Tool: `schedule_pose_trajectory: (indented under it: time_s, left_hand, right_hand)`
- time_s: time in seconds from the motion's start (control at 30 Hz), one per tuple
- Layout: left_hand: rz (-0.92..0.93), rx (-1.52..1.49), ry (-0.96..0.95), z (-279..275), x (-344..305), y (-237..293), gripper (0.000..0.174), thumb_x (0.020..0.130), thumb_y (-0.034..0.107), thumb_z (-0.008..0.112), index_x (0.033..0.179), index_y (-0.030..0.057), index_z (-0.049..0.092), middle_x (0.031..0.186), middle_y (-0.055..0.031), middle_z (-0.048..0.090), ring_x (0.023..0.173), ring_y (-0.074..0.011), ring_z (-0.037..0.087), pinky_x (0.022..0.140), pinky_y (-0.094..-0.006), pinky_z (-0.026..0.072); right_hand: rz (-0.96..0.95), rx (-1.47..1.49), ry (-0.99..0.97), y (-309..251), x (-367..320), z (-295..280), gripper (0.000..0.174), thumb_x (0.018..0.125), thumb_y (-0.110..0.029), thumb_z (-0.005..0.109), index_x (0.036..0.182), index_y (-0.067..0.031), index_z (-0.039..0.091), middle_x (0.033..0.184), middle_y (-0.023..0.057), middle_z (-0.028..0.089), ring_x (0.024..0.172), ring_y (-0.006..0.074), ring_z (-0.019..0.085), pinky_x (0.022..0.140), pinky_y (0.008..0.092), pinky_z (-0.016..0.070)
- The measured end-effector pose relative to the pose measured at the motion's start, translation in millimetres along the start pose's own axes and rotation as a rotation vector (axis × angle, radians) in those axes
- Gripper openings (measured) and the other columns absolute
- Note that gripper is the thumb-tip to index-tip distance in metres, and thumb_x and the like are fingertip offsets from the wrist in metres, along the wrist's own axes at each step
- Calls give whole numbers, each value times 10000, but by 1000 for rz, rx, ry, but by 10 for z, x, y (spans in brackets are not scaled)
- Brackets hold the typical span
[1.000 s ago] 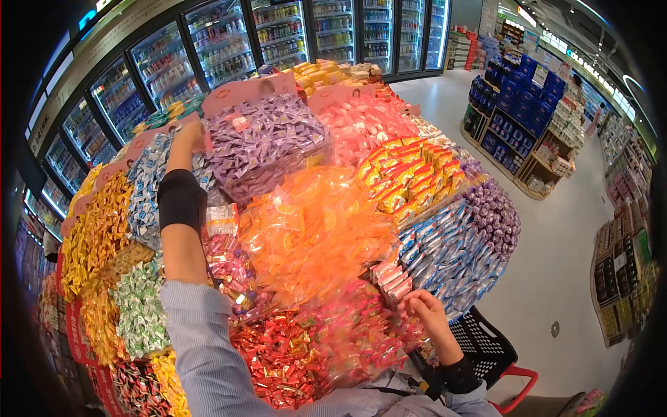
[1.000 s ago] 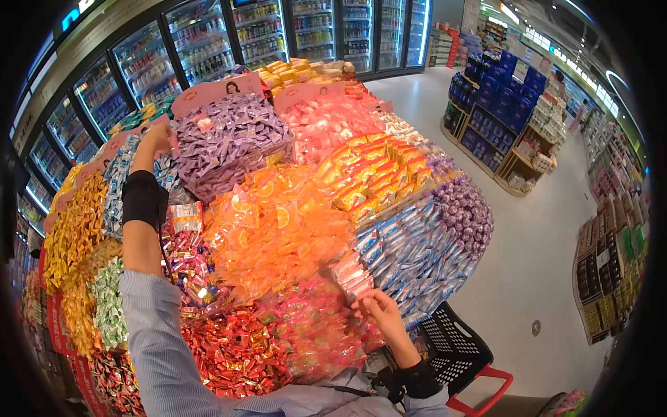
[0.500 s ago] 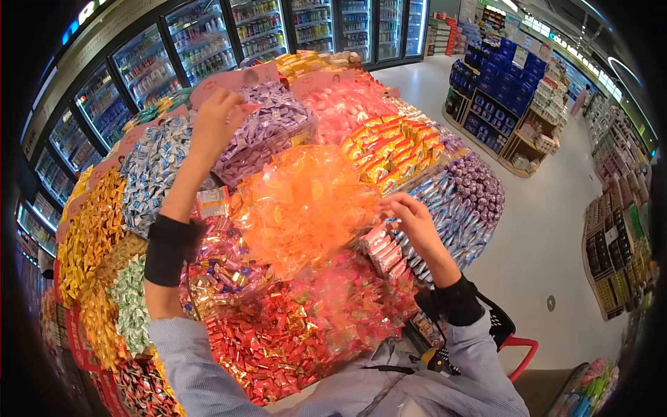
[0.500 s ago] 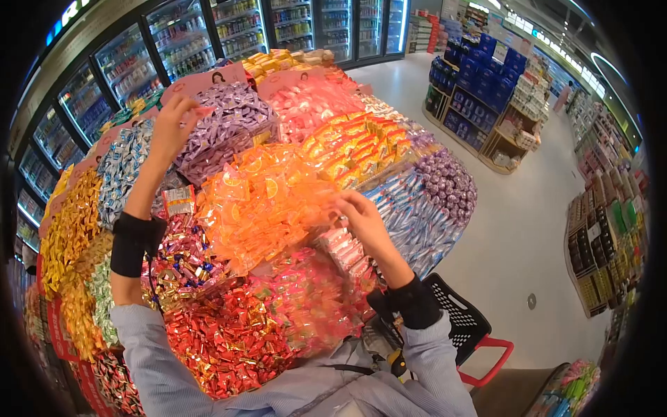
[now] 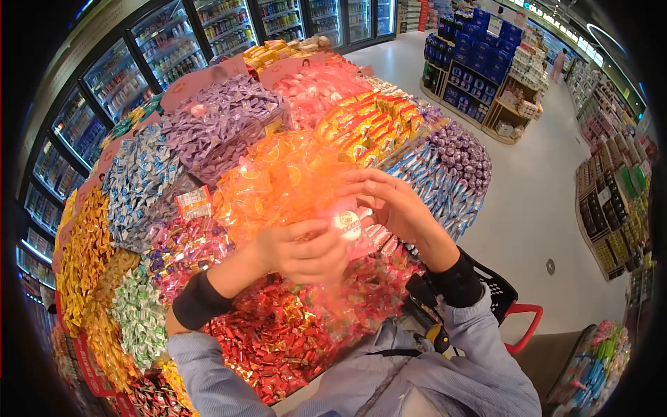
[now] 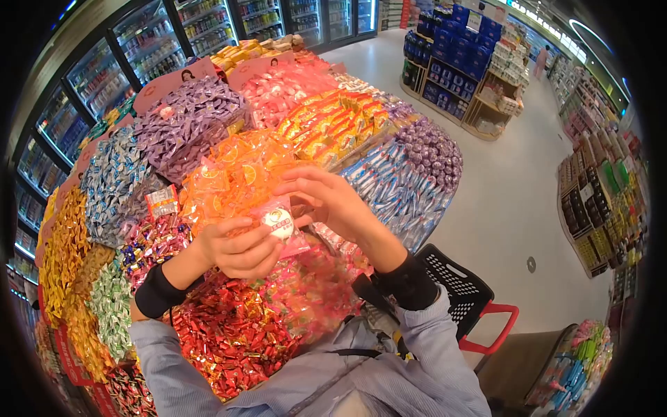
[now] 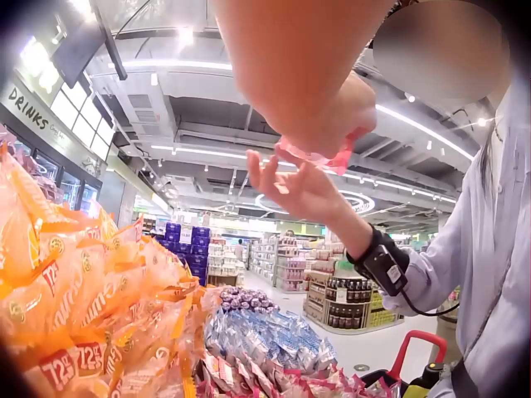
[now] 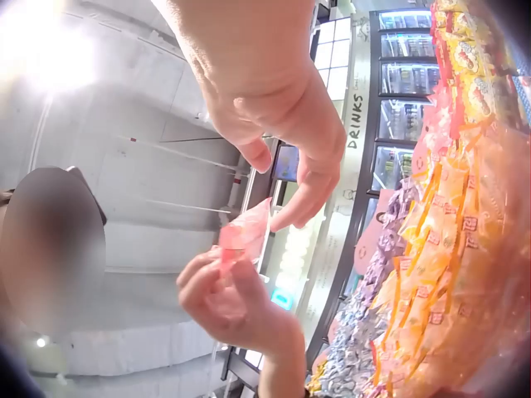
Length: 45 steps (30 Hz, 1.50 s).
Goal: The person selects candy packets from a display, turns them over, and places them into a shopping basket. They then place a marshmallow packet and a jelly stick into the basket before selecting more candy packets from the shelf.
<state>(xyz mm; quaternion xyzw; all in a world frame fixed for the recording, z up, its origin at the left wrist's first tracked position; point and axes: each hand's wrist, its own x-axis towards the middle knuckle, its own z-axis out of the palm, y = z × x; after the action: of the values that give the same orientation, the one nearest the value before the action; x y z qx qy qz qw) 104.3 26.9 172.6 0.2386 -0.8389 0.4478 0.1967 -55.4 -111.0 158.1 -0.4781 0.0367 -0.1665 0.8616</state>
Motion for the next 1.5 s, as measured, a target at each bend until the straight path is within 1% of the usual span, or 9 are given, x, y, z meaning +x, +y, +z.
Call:
schedule_pose_trajectory:
  time_s: [0.23,0.47,0.57,0.97,1.07,1.2,1.33,1.43,1.5]
  left_hand:
    - [30,-129,99,86,-59,57,109,732,154,555,838,128,551,888,-14,537,873,-171,530,757,-317,477]
    - [-64,-286,178,210,-109,131,123,730,108,544,840,55,556,914,-70,528,906,-251,539,762,-349,514]
    - [-76,-302,165,248,-138,166,164,685,71,580,845,48,553,933,-90,483,892,-271,527,701,-364,530]
    - [-124,-329,146,342,-176,168,154,682,61,575,833,39,556,927,-91,492,916,-285,535,702,-357,537]
    - [-215,-236,15,359,-153,174,168,692,85,586,854,44,567,947,-87,518,943,-264,536,739,-365,516]
    - [-532,-189,-237,220,39,234,242,668,82,639,902,55,585,974,-82,555,934,-234,546,794,-378,457]
    - [-949,-424,-40,214,61,456,238,660,-10,629,889,27,574,931,-102,571,884,-257,555,726,-338,456]
    - [-1190,-755,20,202,61,664,215,688,-33,605,894,12,566,920,-122,570,869,-270,561,734,-324,452]
    - [-1282,-786,-8,156,60,687,202,724,-28,584,922,2,553,927,-128,568,875,-244,562,746,-311,448]
  right_hand:
    - [54,-236,55,-53,-231,231,253,830,-163,546,1050,-49,499,890,17,562,730,67,528,589,198,443]
    - [32,-150,69,8,-272,111,182,816,-131,562,959,-29,516,837,40,581,744,90,564,611,220,490]
    - [24,-115,89,60,-263,35,161,811,-122,565,932,-28,516,834,43,583,751,97,568,606,224,505]
    - [7,-120,138,105,-211,-54,129,800,-124,574,886,-39,528,849,42,593,742,94,577,585,230,509]
    - [-18,-165,201,164,-125,-219,114,796,-124,578,864,-45,531,842,36,590,740,94,576,584,234,506]
    - [-74,-172,263,114,95,-440,98,791,-118,581,838,-49,530,812,25,577,731,98,575,584,245,503]
    - [-159,-271,306,-147,440,-671,93,787,-121,583,803,-44,533,782,30,562,703,103,566,565,248,491]
    - [-208,-367,385,-273,778,-949,125,782,-140,598,785,-37,527,754,38,555,659,100,557,561,249,490]
    - [-206,-457,427,-387,1067,-1117,123,787,-145,589,786,-41,523,755,33,552,666,101,556,577,255,491]
